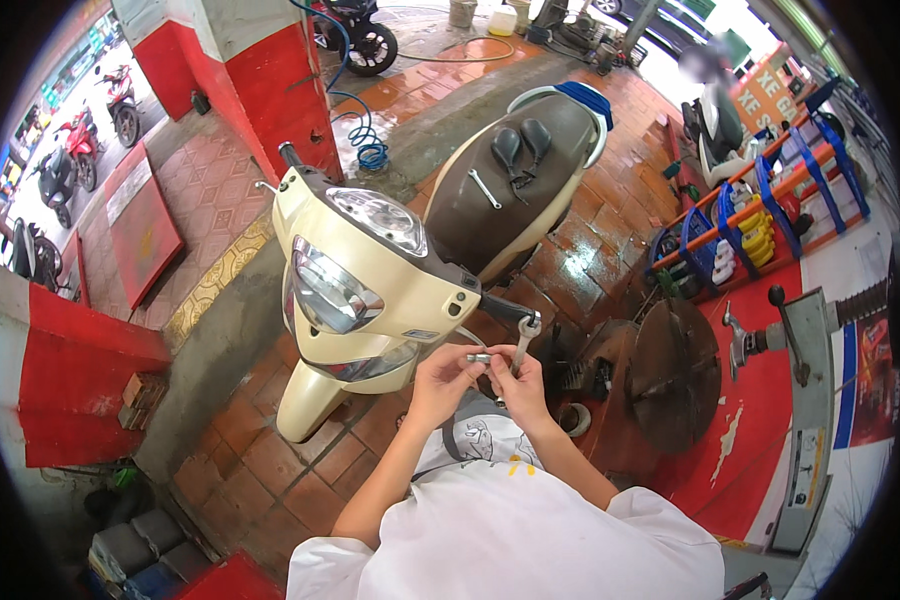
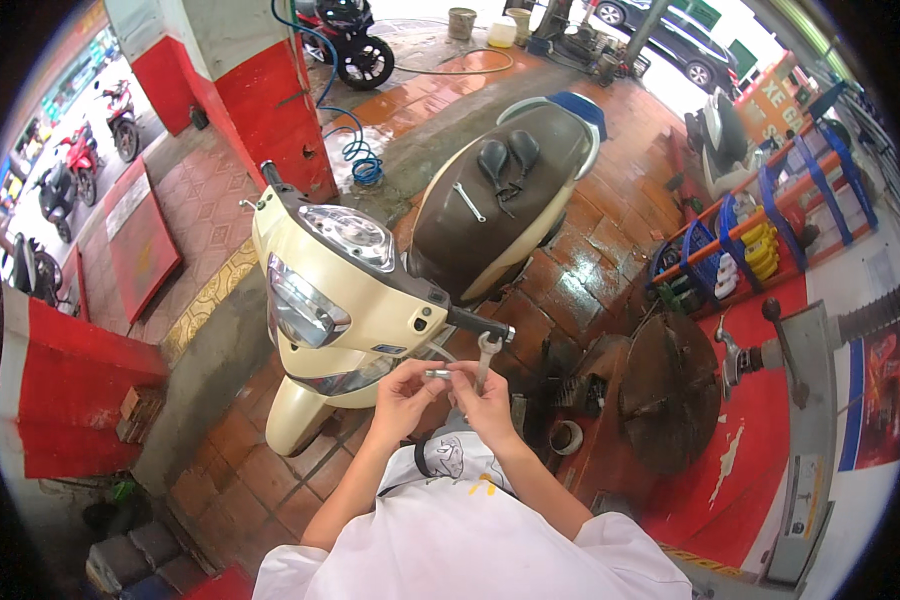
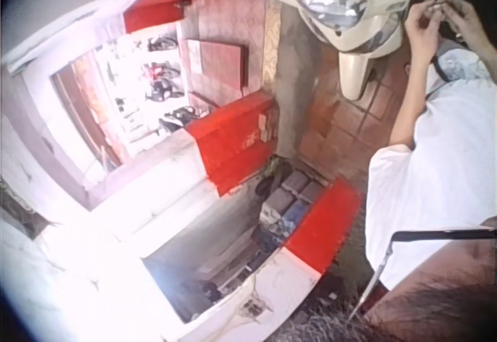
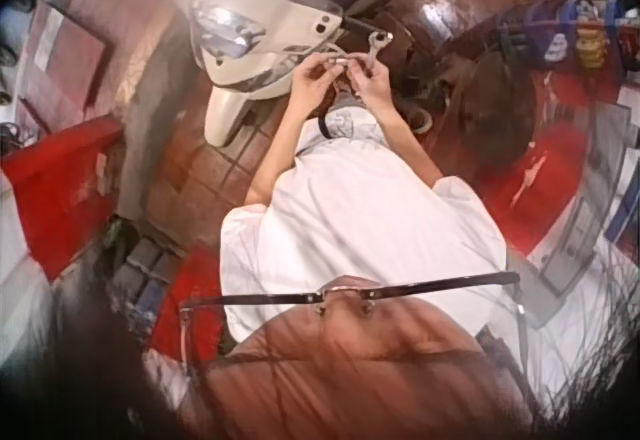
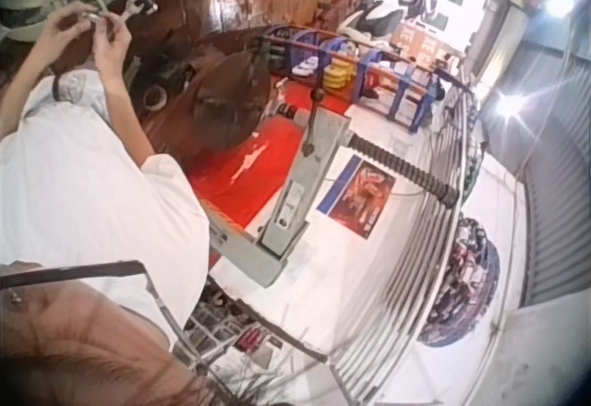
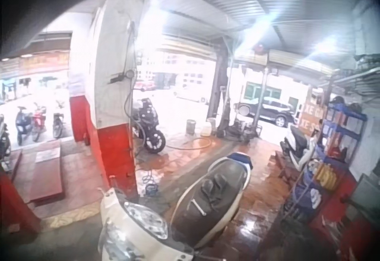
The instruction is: The person removes a mirror from a scooter using a wrench, sets the mirror on the seat, and then uses the wrench to tighten or loosen bolts on the front cowl and handlebars of the vehicle.
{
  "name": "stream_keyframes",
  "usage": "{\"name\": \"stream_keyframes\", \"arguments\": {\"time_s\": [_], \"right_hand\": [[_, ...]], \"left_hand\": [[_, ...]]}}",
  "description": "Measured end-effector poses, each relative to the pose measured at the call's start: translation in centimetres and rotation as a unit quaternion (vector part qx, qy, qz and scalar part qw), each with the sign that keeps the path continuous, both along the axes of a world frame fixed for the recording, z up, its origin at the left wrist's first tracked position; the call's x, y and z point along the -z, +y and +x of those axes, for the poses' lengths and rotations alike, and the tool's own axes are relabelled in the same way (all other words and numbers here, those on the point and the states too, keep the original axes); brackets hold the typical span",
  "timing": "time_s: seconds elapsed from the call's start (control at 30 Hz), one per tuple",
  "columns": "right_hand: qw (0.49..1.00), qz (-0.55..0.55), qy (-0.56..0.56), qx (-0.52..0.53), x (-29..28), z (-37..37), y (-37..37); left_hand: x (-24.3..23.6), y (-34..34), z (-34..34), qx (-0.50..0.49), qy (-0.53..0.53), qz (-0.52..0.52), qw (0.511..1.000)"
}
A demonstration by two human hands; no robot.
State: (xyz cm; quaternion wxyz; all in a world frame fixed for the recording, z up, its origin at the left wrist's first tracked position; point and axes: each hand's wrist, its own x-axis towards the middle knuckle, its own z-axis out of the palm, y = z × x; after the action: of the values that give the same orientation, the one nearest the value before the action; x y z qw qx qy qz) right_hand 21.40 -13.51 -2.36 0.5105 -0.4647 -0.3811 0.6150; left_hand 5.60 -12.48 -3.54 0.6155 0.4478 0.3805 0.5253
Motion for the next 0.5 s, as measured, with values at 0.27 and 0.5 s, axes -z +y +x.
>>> {"name": "stream_keyframes", "arguments": {"time_s": [0.27,0.5], "right_hand": [[0.998,-0.043,-0.032,-0.041,-3.2,1.1,1.1],[0.989,-0.075,-0.004,-0.125,-1.5,3.0,4.2]], "left_hand": [[0.2,0.5,0.5,-0.067,-0.246,-0.170,0.952],[-1.0,2.3,-1.3,-0.123,-0.297,-0.240,0.916]]}}
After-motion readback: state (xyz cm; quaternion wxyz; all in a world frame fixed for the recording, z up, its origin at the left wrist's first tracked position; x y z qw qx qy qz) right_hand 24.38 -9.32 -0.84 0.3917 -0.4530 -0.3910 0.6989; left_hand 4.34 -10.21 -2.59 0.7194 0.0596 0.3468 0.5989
